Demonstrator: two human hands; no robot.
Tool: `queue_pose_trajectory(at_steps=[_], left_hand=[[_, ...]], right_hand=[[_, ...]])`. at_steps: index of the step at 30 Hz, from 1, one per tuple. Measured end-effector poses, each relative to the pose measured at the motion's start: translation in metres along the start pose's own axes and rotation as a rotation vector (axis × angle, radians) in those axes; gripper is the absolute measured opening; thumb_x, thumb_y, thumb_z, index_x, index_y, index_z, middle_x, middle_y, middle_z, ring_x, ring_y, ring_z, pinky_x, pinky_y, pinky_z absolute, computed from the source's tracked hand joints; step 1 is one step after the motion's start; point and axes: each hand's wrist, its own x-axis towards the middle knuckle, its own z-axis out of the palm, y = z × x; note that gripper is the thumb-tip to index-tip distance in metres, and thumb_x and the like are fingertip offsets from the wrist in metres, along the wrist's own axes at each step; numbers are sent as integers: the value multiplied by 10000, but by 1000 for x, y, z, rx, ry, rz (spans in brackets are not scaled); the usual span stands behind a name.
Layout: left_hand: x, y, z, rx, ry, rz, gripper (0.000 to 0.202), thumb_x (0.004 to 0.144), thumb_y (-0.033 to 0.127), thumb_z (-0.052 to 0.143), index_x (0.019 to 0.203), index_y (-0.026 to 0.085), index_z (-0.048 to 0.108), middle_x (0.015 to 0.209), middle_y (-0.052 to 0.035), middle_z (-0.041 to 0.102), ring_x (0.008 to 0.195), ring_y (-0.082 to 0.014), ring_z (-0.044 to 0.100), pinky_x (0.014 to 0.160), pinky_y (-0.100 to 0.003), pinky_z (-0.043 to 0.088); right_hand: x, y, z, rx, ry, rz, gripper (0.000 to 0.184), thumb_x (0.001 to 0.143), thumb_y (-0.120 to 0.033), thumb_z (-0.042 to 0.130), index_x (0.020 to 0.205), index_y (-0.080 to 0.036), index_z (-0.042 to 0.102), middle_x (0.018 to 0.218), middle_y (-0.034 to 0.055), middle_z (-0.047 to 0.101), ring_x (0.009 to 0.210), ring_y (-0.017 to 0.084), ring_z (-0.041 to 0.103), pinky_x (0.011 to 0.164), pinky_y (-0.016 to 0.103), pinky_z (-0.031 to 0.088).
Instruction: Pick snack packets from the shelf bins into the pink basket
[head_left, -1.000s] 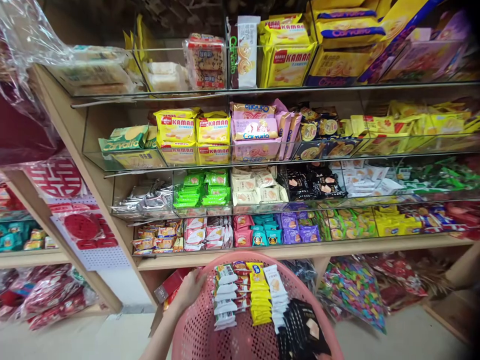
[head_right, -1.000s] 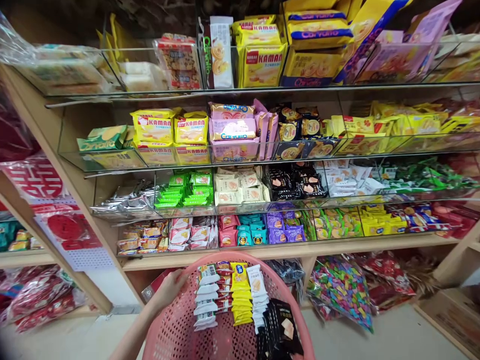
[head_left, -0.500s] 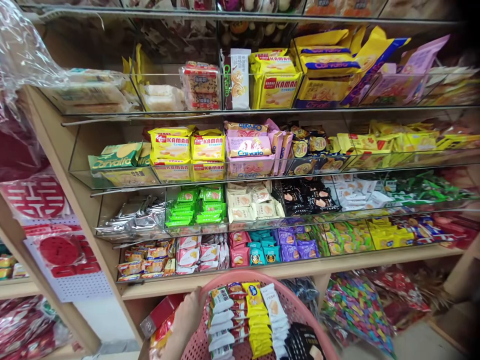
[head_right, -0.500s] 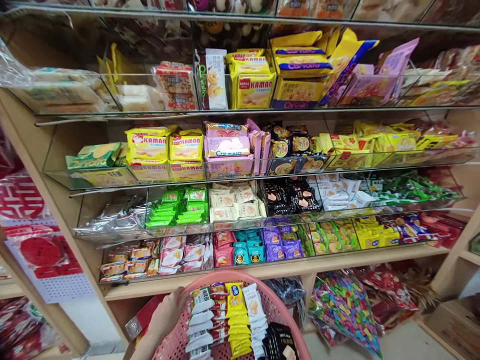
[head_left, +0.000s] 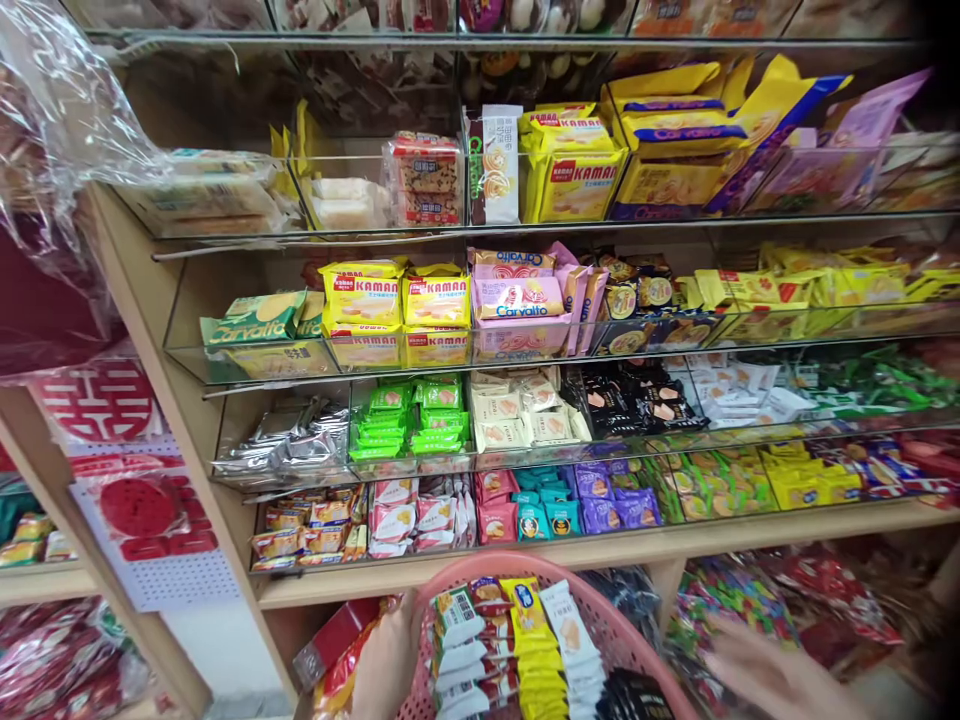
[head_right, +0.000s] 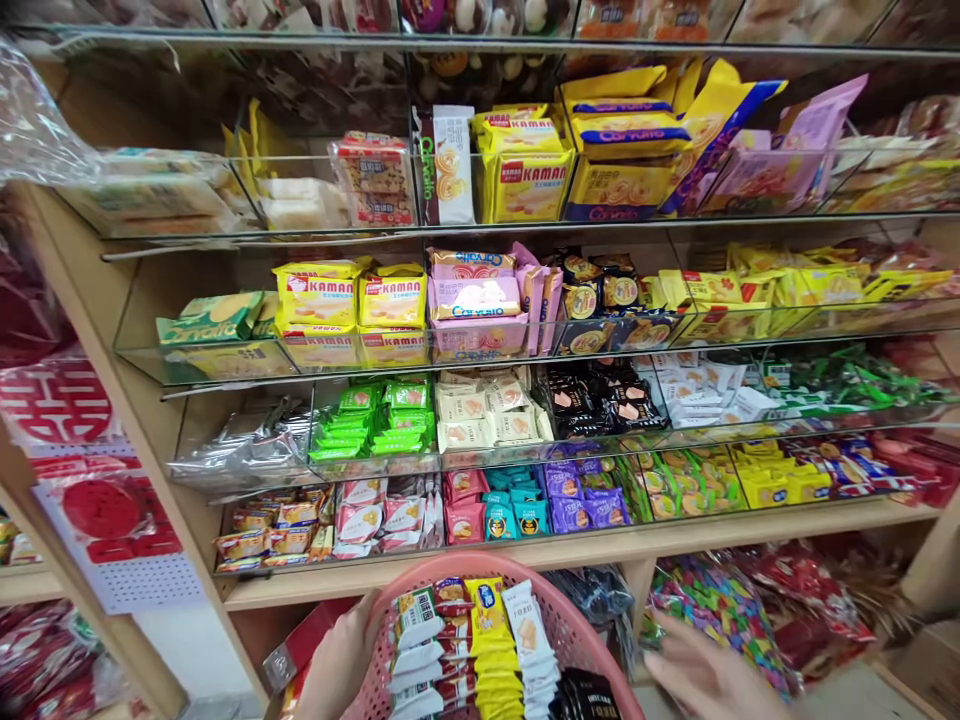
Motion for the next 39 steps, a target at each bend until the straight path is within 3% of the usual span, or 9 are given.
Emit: queue_pose_trajectory(at_steps=[1, 4, 8, 12, 16, 20, 28, 33, 39], left_hand=[[1, 0, 1, 7, 1, 4, 411, 943, 339, 193, 1225, 242, 475, 1037, -103, 715, 948, -241, 684, 701, -298, 473], [4, 0, 3, 3, 0, 8, 399, 942, 316, 203, 1229, 238, 469, 1072, -98, 707, 950, -228, 683, 695, -285, 471], [4, 1, 1, 8, -13, 1, 389, 944, 322, 212, 1211, 232, 479, 1070, -97, 708, 961, -226, 680, 706, -291, 475], [3, -1, 1, 66, -23, -17, 410, 946, 301, 194, 1234, 209, 471, 1049, -109, 712, 958, -215, 681, 698, -280, 472], [3, -7, 4, 73, -19, -35, 431, 946, 281, 202, 1307, 192, 420, 1096, -116, 699, 966, -199, 678, 706, -270, 470], [2, -9, 5, 69, -4, -27, 427, 951, 312, 197, 1282, 196, 443, 1072, -117, 706, 955, -214, 684, 699, -282, 476], [2, -7, 3, 71, -9, -25, 416, 951, 316, 207, 1268, 195, 446, 1046, -125, 712, 934, -235, 692, 686, -300, 485], [1, -5, 2, 47, 3, -2, 425, 950, 303, 185, 1247, 186, 465, 1049, -132, 709, 973, -251, 681, 710, -326, 498], [-1, -4, 1, 89, 0, -28, 438, 948, 275, 179, 1285, 195, 447, 1067, -127, 705, 973, -230, 680, 708, -299, 493]], right_hand=[[14, -19, -3, -10, -38, -40, 470, 686, -519, 704, 1081, -270, 656, 1049, 104, 711, 1045, 317, 631, 938, 452, 520], [56, -96, 4, -249, -85, -369, 456, 819, -512, 539, 1169, -230, 619, 1169, 102, 676, 1073, 281, 625, 949, 449, 504], [107, -196, 46, -543, -42, -819, 366, 897, -340, 445, 1199, -201, 598, 1176, 95, 668, 1093, 250, 605, 955, 444, 480], [146, -245, 87, -768, 90, -997, 436, 882, -163, 425, 1311, -114, 487, 1305, 143, 563, 1189, 263, 501, 993, 428, 418], [163, -260, 107, -937, 189, -1033, 443, 888, -127, 403, 1327, -98, 451, 1239, 140, 588, 1140, 266, 474, 955, 402, 378], [167, -261, 111, -1044, 253, -1011, 385, 905, -140, 387, 1276, -102, 485, 1091, 132, 641, 1075, 269, 465, 912, 401, 314], [173, -252, 109, -1054, 288, -966, 344, 892, -127, 401, 1213, -122, 524, 1067, 131, 611, 1039, 270, 433, 876, 386, 262], [182, -252, 106, -1034, 281, -944, 188, 858, -192, 510, 1005, -163, 623, 1040, 116, 591, 1008, 272, 442, 871, 383, 276], [186, -248, 101, -958, 272, -948, 149, 859, -222, 528, 989, -186, 592, 1050, 92, 599, 1028, 261, 450, 878, 380, 290]])
